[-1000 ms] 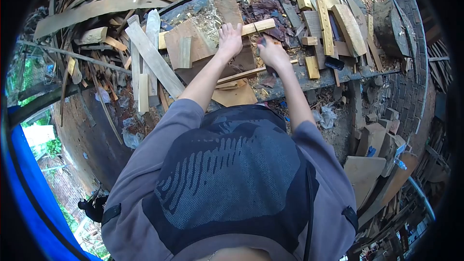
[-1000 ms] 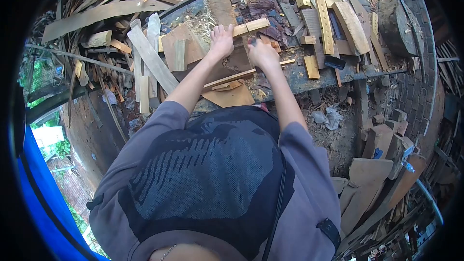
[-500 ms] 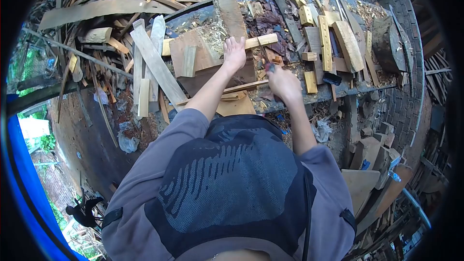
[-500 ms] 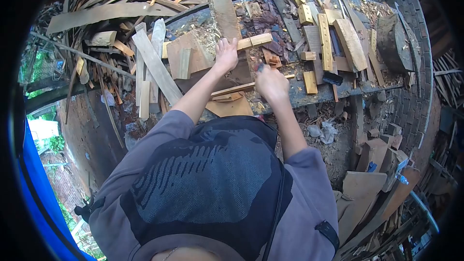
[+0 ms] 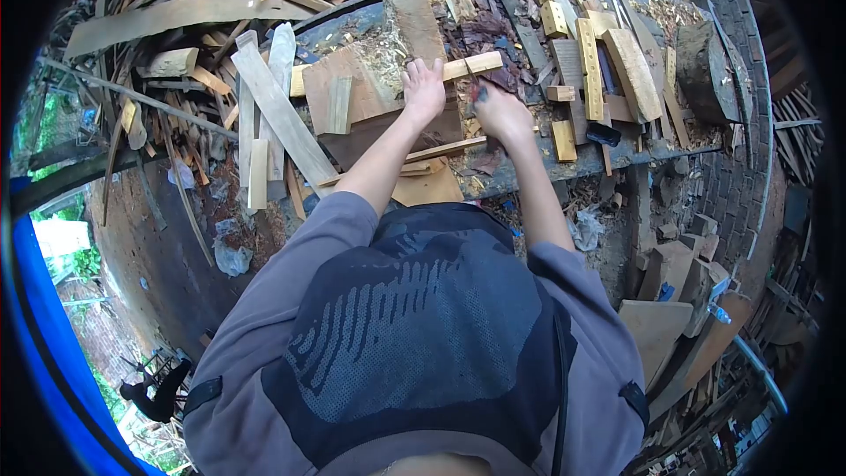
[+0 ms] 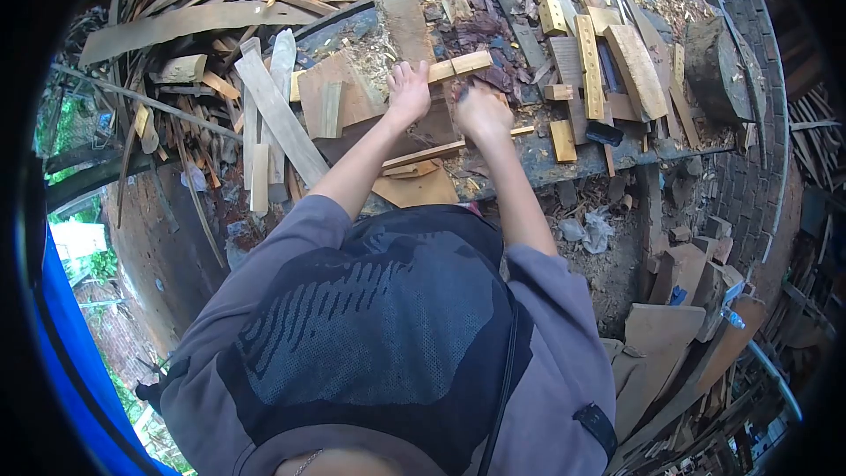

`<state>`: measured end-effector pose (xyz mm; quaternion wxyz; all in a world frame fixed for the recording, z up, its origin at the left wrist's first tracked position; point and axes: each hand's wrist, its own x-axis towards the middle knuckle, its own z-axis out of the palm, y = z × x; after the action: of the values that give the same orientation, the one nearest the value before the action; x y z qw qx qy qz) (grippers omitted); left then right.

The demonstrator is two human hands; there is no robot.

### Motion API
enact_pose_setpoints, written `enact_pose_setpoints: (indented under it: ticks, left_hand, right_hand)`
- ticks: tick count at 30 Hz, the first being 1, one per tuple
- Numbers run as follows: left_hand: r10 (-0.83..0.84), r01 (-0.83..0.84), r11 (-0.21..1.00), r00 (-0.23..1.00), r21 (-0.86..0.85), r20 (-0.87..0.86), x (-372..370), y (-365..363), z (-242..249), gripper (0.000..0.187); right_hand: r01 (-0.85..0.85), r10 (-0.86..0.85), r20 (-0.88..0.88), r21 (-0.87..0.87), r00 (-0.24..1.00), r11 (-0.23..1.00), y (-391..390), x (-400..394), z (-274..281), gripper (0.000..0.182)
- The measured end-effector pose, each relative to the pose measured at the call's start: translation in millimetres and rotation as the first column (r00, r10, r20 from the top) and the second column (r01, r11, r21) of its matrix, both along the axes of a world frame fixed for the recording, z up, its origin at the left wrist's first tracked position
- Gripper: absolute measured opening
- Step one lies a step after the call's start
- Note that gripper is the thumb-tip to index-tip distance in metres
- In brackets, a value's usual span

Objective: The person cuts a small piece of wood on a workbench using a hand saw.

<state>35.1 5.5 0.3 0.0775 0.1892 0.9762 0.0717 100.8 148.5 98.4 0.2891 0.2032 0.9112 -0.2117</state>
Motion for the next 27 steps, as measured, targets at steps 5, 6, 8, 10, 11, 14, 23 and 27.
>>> enact_pose_setpoints:
  ticks: [5, 6, 8, 10, 11, 14, 23, 27]
  left_hand:
    - [-0.013, 0.013, 0.999, 1.000, 0.030, -0.008, -2, -2, -6, 0.039]
    - [-0.020, 0.020, 0.999, 1.000, 0.038, -0.010, -3, -3, -8, 0.039]
    - [-0.031, 0.030, 0.998, 0.999, 0.059, 0.008, -6, -5, -5, 0.043]
    - [-0.036, 0.034, 0.997, 0.999, 0.070, 0.028, -4, -4, -4, 0.045]
    - [-0.025, 0.023, 0.997, 0.999, 0.071, 0.034, -5, -3, -4, 0.046]
    - [-0.011, 0.010, 0.999, 1.000, 0.053, 0.023, -3, -5, -1, 0.042]
    - [-0.060, 0.062, 0.995, 0.998, 0.072, -0.026, -4, -6, -6, 0.038]
    - [-0.070, 0.070, 0.997, 0.998, 0.041, -0.012, -5, -6, -6, 0.039]
  right_hand:
    - [-0.036, 0.033, 0.062, 0.047, 0.998, 0.998, 1, 43, 64, 0.040]
    - [-0.023, 0.020, 0.064, 0.034, 0.998, 0.999, 0, 40, 57, 0.040]
    - [0.045, -0.045, 0.030, -0.006, 0.999, 0.999, -2, 24, 16, 0.040]
    - [0.131, -0.132, -0.067, -0.015, 0.989, 0.991, -16, 0, -10, 0.039]
    - [0.122, -0.119, -0.093, 0.018, 0.988, 0.992, -20, -11, -14, 0.038]
    - [0.091, -0.090, -0.079, 0.015, 0.993, 0.996, -20, -13, -3, 0.036]
    - [0.056, -0.056, 0.016, 0.002, 0.998, 0.998, -5, 51, 45, 0.039]
    - [0.127, -0.126, -0.105, 0.009, 0.987, 0.992, -19, 0, -17, 0.039]
